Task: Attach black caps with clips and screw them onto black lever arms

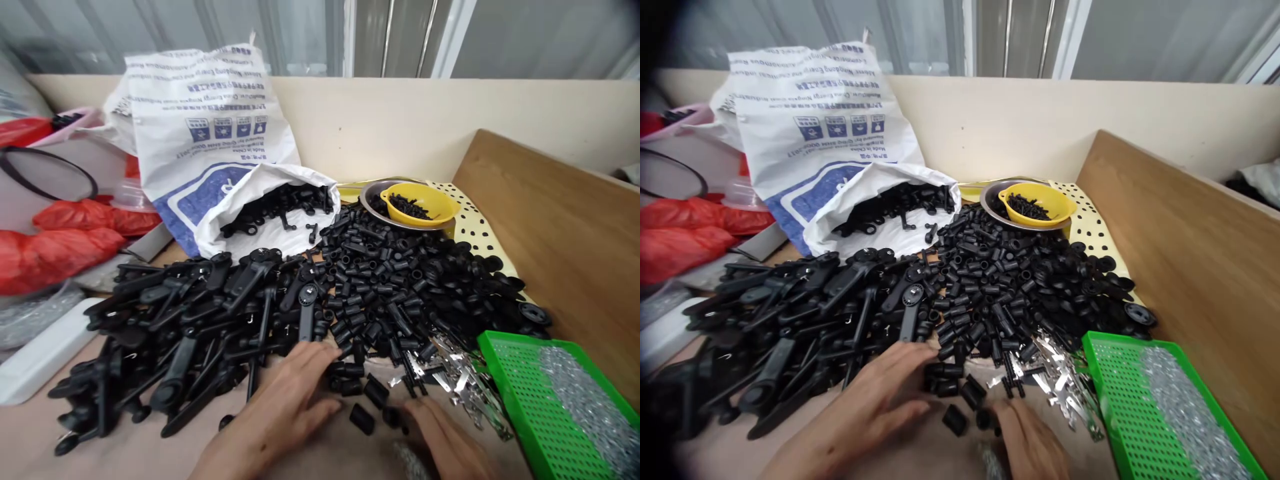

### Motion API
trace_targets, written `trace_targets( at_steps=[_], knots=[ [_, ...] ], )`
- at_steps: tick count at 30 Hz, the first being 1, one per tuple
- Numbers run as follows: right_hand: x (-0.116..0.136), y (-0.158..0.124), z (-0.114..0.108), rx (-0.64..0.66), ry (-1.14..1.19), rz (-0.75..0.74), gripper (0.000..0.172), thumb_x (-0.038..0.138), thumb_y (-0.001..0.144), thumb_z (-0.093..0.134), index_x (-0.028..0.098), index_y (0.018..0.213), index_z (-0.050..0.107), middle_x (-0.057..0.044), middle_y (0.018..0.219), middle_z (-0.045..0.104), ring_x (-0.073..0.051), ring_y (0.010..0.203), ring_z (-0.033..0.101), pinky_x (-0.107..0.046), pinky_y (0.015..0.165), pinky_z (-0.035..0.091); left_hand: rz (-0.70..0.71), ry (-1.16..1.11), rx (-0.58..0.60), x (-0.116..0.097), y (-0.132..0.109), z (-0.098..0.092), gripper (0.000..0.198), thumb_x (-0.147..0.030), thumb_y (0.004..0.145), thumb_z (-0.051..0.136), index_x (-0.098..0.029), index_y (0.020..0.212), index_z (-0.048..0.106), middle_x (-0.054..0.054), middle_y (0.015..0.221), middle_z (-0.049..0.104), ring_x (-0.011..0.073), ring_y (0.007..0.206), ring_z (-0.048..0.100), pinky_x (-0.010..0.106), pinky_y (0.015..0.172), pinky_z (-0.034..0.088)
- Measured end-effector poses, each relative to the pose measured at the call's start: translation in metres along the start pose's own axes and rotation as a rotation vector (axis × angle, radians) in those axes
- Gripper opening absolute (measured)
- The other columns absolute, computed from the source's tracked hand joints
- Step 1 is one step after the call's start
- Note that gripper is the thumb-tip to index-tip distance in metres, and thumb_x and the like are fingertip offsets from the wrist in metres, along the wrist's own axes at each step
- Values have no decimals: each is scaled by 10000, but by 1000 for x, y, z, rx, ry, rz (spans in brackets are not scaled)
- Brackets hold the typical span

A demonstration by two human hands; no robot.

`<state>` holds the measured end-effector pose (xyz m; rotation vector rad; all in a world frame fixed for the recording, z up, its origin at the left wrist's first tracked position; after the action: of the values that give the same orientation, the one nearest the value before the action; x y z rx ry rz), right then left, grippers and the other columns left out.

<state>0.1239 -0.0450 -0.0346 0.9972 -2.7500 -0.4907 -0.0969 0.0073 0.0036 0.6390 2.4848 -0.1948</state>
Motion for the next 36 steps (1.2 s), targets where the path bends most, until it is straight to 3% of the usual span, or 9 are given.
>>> trace_targets(
  at_steps=[4,10,15,20,24,32,36],
  knots=[
    [11,16,5,-27,-58,-19,350,127,849,317,135,1123,534,-91,1016,707,-150,862,692,-185,685,544,-39,-65,20,4,-7,17,571,-134,723,671,-217,1252,473,70,1268,556,246,1181,477,400,1024,400],
    [27,29,18,-84,-195,-33,357,102,856,283,159,1096,541,-73,956,707,-175,758,698,-236,591,539,-76,-82,8,3,-4,33,576,-49,704,599,-202,1246,481,88,1251,554,258,1168,476,424,1012,413],
    [31,30,27,-99,-223,-36,358,90,866,276,181,1070,555,-64,950,692,-168,733,687,-233,551,510,-32,-154,-37,7,-3,32,513,-26,785,499,-262,1239,472,53,1259,539,208,1179,468,390,1036,383],
    [33,35,32,-86,-229,-62,316,170,811,390,203,1087,540,-68,936,675,-201,678,670,-276,494,497,-40,-212,-70,6,-3,29,476,-30,775,524,-273,1184,506,25,1164,572,185,1115,498,321,987,417],
    [27,33,31,-76,-207,-47,304,198,779,431,204,1063,537,-65,927,674,-203,694,663,-283,534,515,-64,-198,-56,6,-3,29,471,-32,749,536,-229,1177,527,48,1156,589,204,1118,508,340,999,413],
    [19,22,29,-68,-239,-62,377,185,795,396,155,1144,532,-75,1030,686,-209,827,671,-278,635,523,-46,-191,-151,12,-6,32,490,7,728,484,-221,1160,531,49,1121,597,190,1078,530,316,965,432],
    [25,29,30,-81,-263,-59,420,197,804,416,131,1205,523,-88,1073,673,-213,827,658,-292,644,511,-38,-172,-122,7,-2,31,376,14,738,464,-203,1020,586,50,1001,605,197,978,549,316,867,469]
  ],
)
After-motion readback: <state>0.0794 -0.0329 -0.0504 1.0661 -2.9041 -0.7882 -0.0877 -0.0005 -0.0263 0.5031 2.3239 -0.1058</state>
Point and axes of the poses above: each hand's wrist, its own y-axis towards the middle knuckle, its own z-axis out of the palm, x = y × z, the point moved 5 cm from there along y, towards the middle knuckle
